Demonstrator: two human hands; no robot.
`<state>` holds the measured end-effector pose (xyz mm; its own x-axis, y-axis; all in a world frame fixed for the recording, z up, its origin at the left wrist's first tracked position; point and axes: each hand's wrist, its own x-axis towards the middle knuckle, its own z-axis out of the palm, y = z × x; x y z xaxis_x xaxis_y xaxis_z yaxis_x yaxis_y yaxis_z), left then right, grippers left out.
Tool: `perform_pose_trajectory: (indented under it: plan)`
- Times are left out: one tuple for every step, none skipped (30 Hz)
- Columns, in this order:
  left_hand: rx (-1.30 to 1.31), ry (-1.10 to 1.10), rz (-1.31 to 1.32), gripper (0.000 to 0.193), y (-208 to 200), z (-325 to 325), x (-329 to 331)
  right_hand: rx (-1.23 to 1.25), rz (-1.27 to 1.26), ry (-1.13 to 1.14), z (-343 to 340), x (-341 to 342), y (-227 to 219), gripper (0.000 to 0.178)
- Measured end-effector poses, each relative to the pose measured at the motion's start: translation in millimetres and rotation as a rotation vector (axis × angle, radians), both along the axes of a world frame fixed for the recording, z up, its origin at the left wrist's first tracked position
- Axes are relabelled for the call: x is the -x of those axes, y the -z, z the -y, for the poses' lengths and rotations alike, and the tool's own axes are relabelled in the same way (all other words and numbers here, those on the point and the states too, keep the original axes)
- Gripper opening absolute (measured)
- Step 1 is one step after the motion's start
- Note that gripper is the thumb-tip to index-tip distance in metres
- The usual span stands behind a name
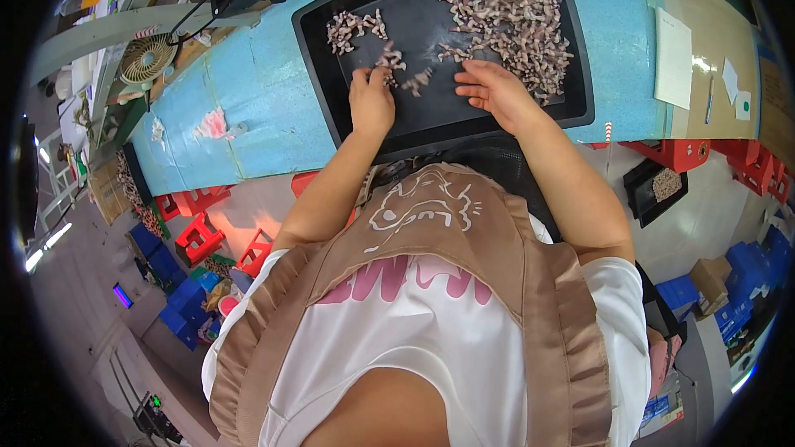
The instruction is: The person sorts small plastic parts by hand into a tray.
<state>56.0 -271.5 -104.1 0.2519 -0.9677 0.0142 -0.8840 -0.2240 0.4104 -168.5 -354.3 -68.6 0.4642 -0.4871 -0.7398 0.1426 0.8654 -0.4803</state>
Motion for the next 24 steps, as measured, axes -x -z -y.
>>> perform_pose_trajectory:
  plan:
    - [0.015, -0.019, -0.035, 0.032, -2.8, -1.4, 3.8, 0.045, -0.077, -0.103, -0.8, -2.5, -0.7, 0.037]
    - [0.014, -0.017, -0.036, 0.032, -6.2, -2.5, 5.8, 0.021, -0.077, -0.151, -1.5, -3.8, 2.2, 0.035]
    - [0.05, -0.031, -0.071, 0.032, -9.8, -2.9, 7.5, 0.019, -0.077, -0.149, -3.7, -4.5, 3.0, 0.035]
    - [0.088, -0.048, -0.106, 0.031, -15.4, -2.1, 9.6, 0.041, -0.093, -0.211, -5.5, -5.5, 3.0, 0.035]
    - [0.088, -0.048, -0.107, 0.031, -19.9, -1.7, 12.5, 0.062, -0.109, -0.273, -6.6, -6.4, 3.0, 0.035]
    - [0.033, -0.102, -0.348, 0.031, -23.6, -1.2, 16.5, 0.06, -0.134, -0.339, -6.4, -7.5, 3.3, 0.036]
    - [-0.021, -0.161, -0.585, 0.03, -26.0, -2.0, 19.8, 0.062, -0.132, -0.346, -8.0, -9.7, 1.8, 0.036]
    - [-0.043, -0.165, -0.677, 0.029, -22.3, -4.0, 24.8, 0.155, -0.124, -0.459, -11.3, -12.6, -0.9, 0.037]
    - [-0.105, -0.251, -1.02, 0.03, -2.6, -10.2, 30.7, 0.249, -0.114, -0.571, -15.4, -15.8, -4.3, 0.038]
    - [-0.171, -0.319, -1.186, 0.031, -11.8, -6.3, 41.0, 0.286, -0.113, -0.534, -20.3, -18.8, -8.2, 0.034]
    - [-0.237, -0.388, -1.35, 0.031, -24.2, -4.0, 50.4, 0.287, -0.115, -0.533, -18.9, -18.6, -6.5, 0.034]
    - [-0.229, -0.36, -1.334, 0.031, -23.7, -3.2, 56.5, 0.31, -0.134, -0.585, -16.3, -18.8, -2.5, 0.03]
    - [-0.229, -0.361, -1.335, 0.031, -30.1, 0.1, 57.5, 0.331, -0.152, -0.639, -13.9, -20.0, -0.1, 0.026]
    - [-0.205, -0.423, -1.422, 0.031, -38.7, 5.5, 58.8, 0.366, -0.216, -0.597, -11.5, -19.0, 0.8, 0.02]
    - [-0.181, -0.486, -1.507, 0.031, -43.5, 9.2, 59.8, 0.353, -0.274, -0.509, -8.5, -13.8, -0.7, 0.02]
    - [-0.153, -0.47, -1.384, 0.028, -38.4, 11.2, 58.5, 0.344, -0.2, -0.316, -3.9, -3.2, 12.7, 0.021]
    - [-0.151, -0.472, -1.383, 0.028, -27.7, 9.3, 54.7, 0.331, -0.123, -0.128, 2.2, -0.5, 14.9, 0.022]
    - [-0.182, -0.204, -0.986, 0.03, -15.9, 5.9, 50.0, 0.331, -0.121, -0.129, 4.1, 3.5, 15.4, 0.022]
    - [-0.207, 0.046, -0.582, 0.031, -7.2, 2.8, 46.2, 0.153, 0.039, 0.214, 10.9, 0.2, -4.4, 0.024]
    - [-0.346, 0.107, -0.468, 0.033, -11.4, 2.3, 47.9, -0.029, 0.198, 0.564, 14.0, 0.7, -16.6, 0.027]
    - [-0.346, 0.11, -0.468, 0.033, -10.1, 0.7, 48.9, -0.029, 0.197, 0.566, 10.6, 2.7, -12.0, 0.027]
    - [-0.493, 0.15, -0.411, 0.033, -7.5, -0.4, 50.1, -0.004, 0.104, 0.439, 6.4, 4.1, -6.3, 0.029]
    - [-0.638, 0.188, -0.35, 0.034, -3.7, -1.6, 51.0, 0.02, 0.012, 0.311, 2.9, 5.1, -1.3, 0.032]
    - [-0.55, 0.199, -0.319, 0.033, 2.1, -2.2, 51.3, 0.1, -0.145, 0.145, -0.3, 5.3, 3.7, 0.038]
